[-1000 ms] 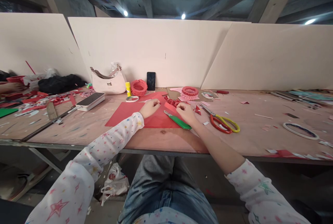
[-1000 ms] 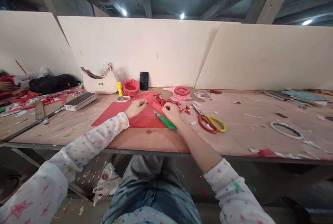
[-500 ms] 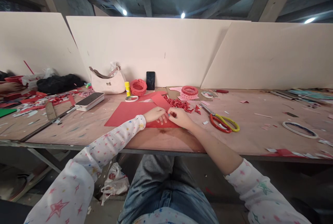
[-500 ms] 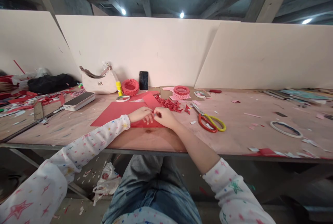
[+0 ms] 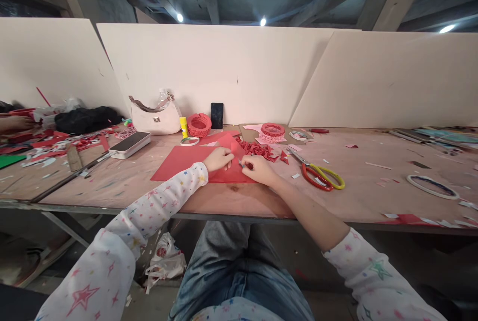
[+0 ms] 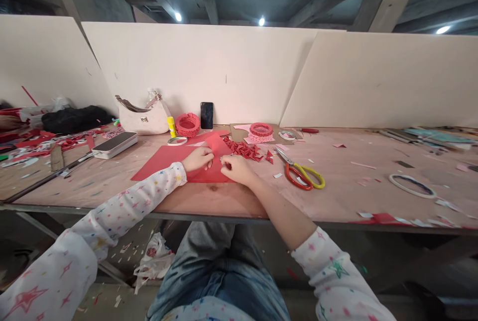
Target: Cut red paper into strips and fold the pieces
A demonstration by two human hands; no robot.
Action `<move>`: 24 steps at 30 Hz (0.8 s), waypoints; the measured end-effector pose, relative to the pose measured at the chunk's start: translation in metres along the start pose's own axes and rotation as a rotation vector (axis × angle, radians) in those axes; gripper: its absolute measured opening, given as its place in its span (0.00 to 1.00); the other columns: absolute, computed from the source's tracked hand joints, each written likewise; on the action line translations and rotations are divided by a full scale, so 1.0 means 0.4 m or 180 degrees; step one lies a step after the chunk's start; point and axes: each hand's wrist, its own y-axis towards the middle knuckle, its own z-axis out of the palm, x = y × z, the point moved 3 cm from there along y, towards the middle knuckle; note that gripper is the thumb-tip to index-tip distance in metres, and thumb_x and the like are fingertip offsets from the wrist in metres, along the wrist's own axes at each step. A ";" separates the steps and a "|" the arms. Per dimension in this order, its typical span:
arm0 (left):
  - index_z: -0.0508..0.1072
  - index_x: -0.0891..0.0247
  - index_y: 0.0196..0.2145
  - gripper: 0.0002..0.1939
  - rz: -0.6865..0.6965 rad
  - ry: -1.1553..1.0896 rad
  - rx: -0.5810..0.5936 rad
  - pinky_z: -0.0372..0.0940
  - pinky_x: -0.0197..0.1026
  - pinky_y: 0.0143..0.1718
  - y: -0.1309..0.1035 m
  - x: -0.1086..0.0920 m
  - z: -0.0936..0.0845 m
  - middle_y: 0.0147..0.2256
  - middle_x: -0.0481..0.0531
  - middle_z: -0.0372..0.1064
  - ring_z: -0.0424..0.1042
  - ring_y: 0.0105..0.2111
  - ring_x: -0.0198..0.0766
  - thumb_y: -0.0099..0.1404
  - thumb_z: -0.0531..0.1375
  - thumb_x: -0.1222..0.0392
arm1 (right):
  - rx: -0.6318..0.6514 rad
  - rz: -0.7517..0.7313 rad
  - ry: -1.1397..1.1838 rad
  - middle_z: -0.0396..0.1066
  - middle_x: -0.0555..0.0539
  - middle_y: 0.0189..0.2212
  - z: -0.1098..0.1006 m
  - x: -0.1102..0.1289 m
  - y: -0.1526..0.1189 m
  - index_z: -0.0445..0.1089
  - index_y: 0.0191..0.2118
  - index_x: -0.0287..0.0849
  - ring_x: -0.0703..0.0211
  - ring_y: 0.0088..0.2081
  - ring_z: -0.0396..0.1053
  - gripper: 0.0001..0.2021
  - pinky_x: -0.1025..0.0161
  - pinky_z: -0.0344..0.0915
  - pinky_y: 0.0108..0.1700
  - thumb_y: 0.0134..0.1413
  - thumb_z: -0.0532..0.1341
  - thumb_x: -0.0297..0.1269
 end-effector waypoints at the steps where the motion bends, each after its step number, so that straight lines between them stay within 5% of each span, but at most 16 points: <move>1: 0.62 0.66 0.17 0.11 0.0049 -0.0003 0.0125 0.58 0.31 0.20 -0.002 0.000 -0.001 0.15 0.46 0.63 0.63 0.15 0.28 0.56 0.48 0.67 | -0.0070 0.0030 0.0062 0.62 0.52 0.21 -0.001 -0.006 0.001 0.61 0.23 0.41 0.65 0.24 0.58 0.04 0.67 0.53 0.28 0.41 0.52 0.26; 6: 0.62 0.65 0.18 0.10 0.0354 0.0131 0.1010 0.59 0.31 0.23 -0.019 -0.014 0.029 0.16 0.47 0.64 0.65 0.18 0.30 0.55 0.48 0.67 | -0.0666 0.0101 0.0482 0.67 0.45 0.36 -0.012 -0.024 0.005 0.64 0.40 0.41 0.59 0.37 0.64 0.13 0.62 0.59 0.40 0.45 0.54 0.29; 8: 0.61 0.65 0.18 0.10 0.0447 0.0210 0.1158 0.58 0.32 0.23 -0.024 -0.019 0.042 0.17 0.46 0.64 0.64 0.18 0.30 0.55 0.48 0.66 | -0.0608 0.0155 0.0693 0.67 0.44 0.38 -0.013 -0.023 0.007 0.63 0.41 0.41 0.58 0.39 0.64 0.13 0.61 0.59 0.41 0.46 0.54 0.31; 14: 0.60 0.65 0.18 0.12 0.0705 0.0562 0.0459 0.55 0.32 0.25 -0.017 -0.029 0.024 0.18 0.45 0.61 0.61 0.21 0.30 0.57 0.48 0.63 | -0.0593 0.0546 0.0819 0.66 0.49 0.26 -0.025 -0.022 0.008 0.62 0.25 0.41 0.61 0.29 0.62 0.03 0.64 0.59 0.33 0.45 0.53 0.31; 18: 0.62 0.65 0.18 0.15 0.0508 0.0345 0.0129 0.56 0.32 0.25 -0.011 -0.019 0.007 0.18 0.46 0.62 0.62 0.20 0.30 0.60 0.48 0.57 | -0.0797 0.0607 0.0854 0.64 0.50 0.24 -0.035 -0.023 0.008 0.60 0.24 0.41 0.62 0.28 0.61 0.03 0.64 0.58 0.33 0.45 0.53 0.32; 24: 0.65 0.67 0.21 0.17 0.0282 0.0092 0.0061 0.57 0.31 0.22 -0.003 0.004 0.011 0.19 0.47 0.64 0.62 0.17 0.28 0.60 0.51 0.52 | -0.0330 0.0469 0.1228 0.67 0.47 0.31 -0.027 -0.010 0.007 0.65 0.30 0.40 0.60 0.35 0.64 0.06 0.63 0.59 0.38 0.49 0.53 0.35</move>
